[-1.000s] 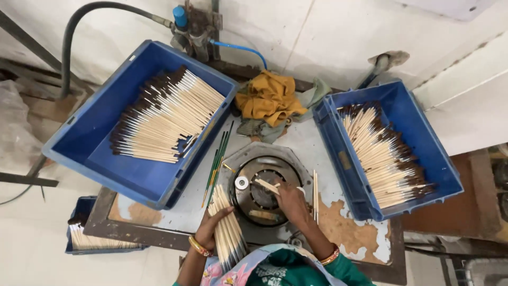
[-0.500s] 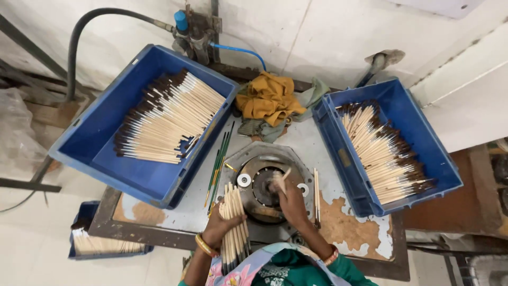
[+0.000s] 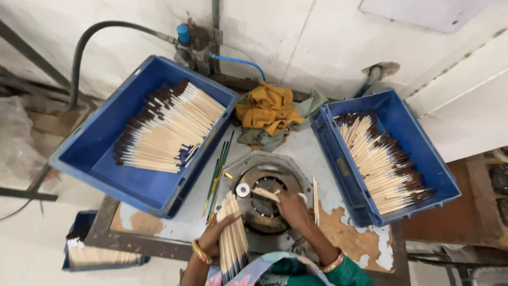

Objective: Assembling paint brushes by manually inserting handles and bristles into a clamping machine for assembly.

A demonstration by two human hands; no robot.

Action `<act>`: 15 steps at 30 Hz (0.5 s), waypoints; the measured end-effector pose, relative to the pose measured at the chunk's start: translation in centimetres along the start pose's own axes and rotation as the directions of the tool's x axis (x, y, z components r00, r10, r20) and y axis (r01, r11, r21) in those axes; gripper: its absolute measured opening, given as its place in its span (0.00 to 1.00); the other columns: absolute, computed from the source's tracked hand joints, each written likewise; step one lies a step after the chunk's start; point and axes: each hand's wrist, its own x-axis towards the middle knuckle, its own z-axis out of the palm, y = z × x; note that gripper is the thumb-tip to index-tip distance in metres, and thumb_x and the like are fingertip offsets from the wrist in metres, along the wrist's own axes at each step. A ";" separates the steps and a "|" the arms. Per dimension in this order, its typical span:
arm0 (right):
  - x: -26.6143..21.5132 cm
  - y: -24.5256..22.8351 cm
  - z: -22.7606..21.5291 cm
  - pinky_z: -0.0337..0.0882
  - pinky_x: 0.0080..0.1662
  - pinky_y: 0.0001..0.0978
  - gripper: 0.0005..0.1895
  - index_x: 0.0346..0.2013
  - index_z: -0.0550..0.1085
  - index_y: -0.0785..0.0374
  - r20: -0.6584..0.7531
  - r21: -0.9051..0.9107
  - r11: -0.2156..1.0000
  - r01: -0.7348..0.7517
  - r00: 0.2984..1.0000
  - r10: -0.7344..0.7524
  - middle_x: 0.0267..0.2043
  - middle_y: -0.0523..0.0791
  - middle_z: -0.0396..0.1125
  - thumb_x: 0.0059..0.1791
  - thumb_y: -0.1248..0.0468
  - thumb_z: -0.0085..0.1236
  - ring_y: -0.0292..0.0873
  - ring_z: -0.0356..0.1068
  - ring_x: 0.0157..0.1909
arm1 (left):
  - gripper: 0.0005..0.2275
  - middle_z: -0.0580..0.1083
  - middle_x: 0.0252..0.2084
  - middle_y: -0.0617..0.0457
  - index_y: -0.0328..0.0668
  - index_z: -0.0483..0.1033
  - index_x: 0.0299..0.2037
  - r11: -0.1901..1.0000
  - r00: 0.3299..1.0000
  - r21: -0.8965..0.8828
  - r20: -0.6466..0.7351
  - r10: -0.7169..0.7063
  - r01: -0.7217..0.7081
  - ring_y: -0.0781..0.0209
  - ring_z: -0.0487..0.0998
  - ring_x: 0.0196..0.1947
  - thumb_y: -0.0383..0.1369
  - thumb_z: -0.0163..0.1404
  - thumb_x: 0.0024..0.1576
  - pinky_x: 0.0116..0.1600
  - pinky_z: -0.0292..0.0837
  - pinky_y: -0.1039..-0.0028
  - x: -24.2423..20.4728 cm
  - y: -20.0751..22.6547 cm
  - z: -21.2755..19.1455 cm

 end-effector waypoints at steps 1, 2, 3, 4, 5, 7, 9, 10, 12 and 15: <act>0.6 0.9 0.4 0.72 0.38 0.54 0.22 0.56 0.72 0.66 -0.009 -0.003 1.000 -0.002 1.000 0.002 0.35 0.58 0.73 0.46 0.66 0.58 0.64 0.73 0.35 | 0.22 0.78 0.34 0.48 0.41 0.72 0.52 1.000 1.000 0.005 0.008 0.003 -0.003 0.52 0.82 0.31 0.28 0.63 0.47 0.31 0.79 0.60 0.9 -0.3 -0.3; 0.4 1.4 1.3 0.72 0.39 0.54 0.20 0.53 0.72 0.65 -0.040 0.003 0.999 0.038 0.998 -0.038 0.37 0.58 0.73 0.46 0.66 0.60 0.64 0.73 0.37 | 0.22 0.78 0.35 0.48 0.38 0.73 0.52 0.992 0.996 0.102 -0.040 0.083 -0.079 0.53 0.82 0.31 0.27 0.64 0.47 0.33 0.80 0.61 0.8 -1.2 -1.0; 0.2 1.9 2.2 0.72 0.39 0.54 0.19 0.50 0.72 0.65 -0.072 0.009 0.997 0.077 0.995 -0.076 0.38 0.57 0.73 0.45 0.66 0.61 0.63 0.73 0.39 | 0.21 0.79 0.36 0.48 0.34 0.74 0.52 0.968 0.983 0.202 -0.079 0.167 -0.148 0.54 0.82 0.32 0.25 0.65 0.47 0.34 0.80 0.62 0.8 -2.1 -1.7; -0.3 1.8 2.6 0.72 0.39 0.54 0.19 0.50 0.72 0.65 -0.071 0.014 0.998 0.066 0.995 -0.065 0.38 0.57 0.73 0.45 0.66 0.61 0.63 0.73 0.39 | 0.21 0.79 0.36 0.48 0.34 0.74 0.52 0.968 0.984 0.209 -0.080 0.157 -0.138 0.54 0.82 0.32 0.25 0.65 0.47 0.34 0.80 0.62 0.6 -2.0 -1.7; -0.9 1.6 3.0 0.72 0.41 0.53 0.17 0.48 0.71 0.64 -0.086 0.010 0.999 0.047 0.995 -0.046 0.38 0.57 0.72 0.46 0.66 0.62 0.62 0.73 0.40 | 0.23 0.80 0.37 0.49 0.40 0.71 0.51 0.975 0.981 0.173 -0.104 0.161 -0.142 0.56 0.83 0.33 0.24 0.64 0.46 0.36 0.80 0.63 0.4 -1.9 -1.8; -0.3 1.1 3.4 0.71 0.42 0.53 0.16 0.47 0.71 0.63 -0.111 -0.007 0.999 0.046 0.993 -0.047 0.38 0.56 0.72 0.46 0.66 0.62 0.61 0.73 0.41 | 0.24 0.80 0.37 0.50 0.46 0.69 0.51 0.977 0.976 0.131 -0.118 0.184 -0.168 0.58 0.83 0.35 0.23 0.63 0.44 0.38 0.80 0.64 1.3 -1.7 -2.3; -0.9 0.4 4.2 0.70 0.41 0.54 0.22 0.52 0.68 0.67 -0.171 0.041 0.999 0.032 0.985 -0.025 0.37 0.57 0.71 0.45 0.68 0.62 0.63 0.72 0.40 | 0.22 0.78 0.37 0.47 0.31 0.73 0.52 0.944 0.969 0.221 0.038 0.243 -0.246 0.55 0.81 0.34 0.23 0.65 0.48 0.37 0.78 0.64 2.0 -3.2 -3.7; -0.6 0.4 4.2 0.70 0.41 0.54 0.22 0.52 0.68 0.67 -0.175 0.038 0.999 0.032 0.984 -0.025 0.37 0.57 0.71 0.45 0.68 0.62 0.63 0.72 0.40 | 0.22 0.78 0.37 0.47 0.31 0.73 0.52 0.943 0.969 0.221 0.043 0.245 -0.248 0.55 0.81 0.34 0.23 0.65 0.48 0.37 0.78 0.64 2.2 -3.1 -3.5; -0.4 0.2 4.2 0.70 0.40 0.55 0.26 0.54 0.67 0.69 -0.299 0.046 0.995 0.093 0.951 -0.075 0.39 0.59 0.71 0.42 0.69 0.61 0.65 0.71 0.39 | 0.25 0.79 0.39 0.48 0.38 0.72 0.54 0.955 0.972 0.184 0.002 0.235 -0.231 0.57 0.82 0.36 0.21 0.65 0.45 0.40 0.80 0.65 2.3 -3.1 -3.3; -0.5 -0.6 2.9 0.70 0.43 0.54 0.21 0.52 0.70 0.67 -0.260 0.101 0.991 0.084 0.964 -0.055 0.41 0.58 0.72 0.44 0.71 0.59 0.64 0.71 0.42 | 0.28 0.80 0.38 0.44 0.47 0.65 0.54 0.972 0.978 0.199 -0.140 0.156 -0.127 0.52 0.83 0.35 0.22 0.64 0.44 0.38 0.81 0.57 0.4 -1.7 -1.2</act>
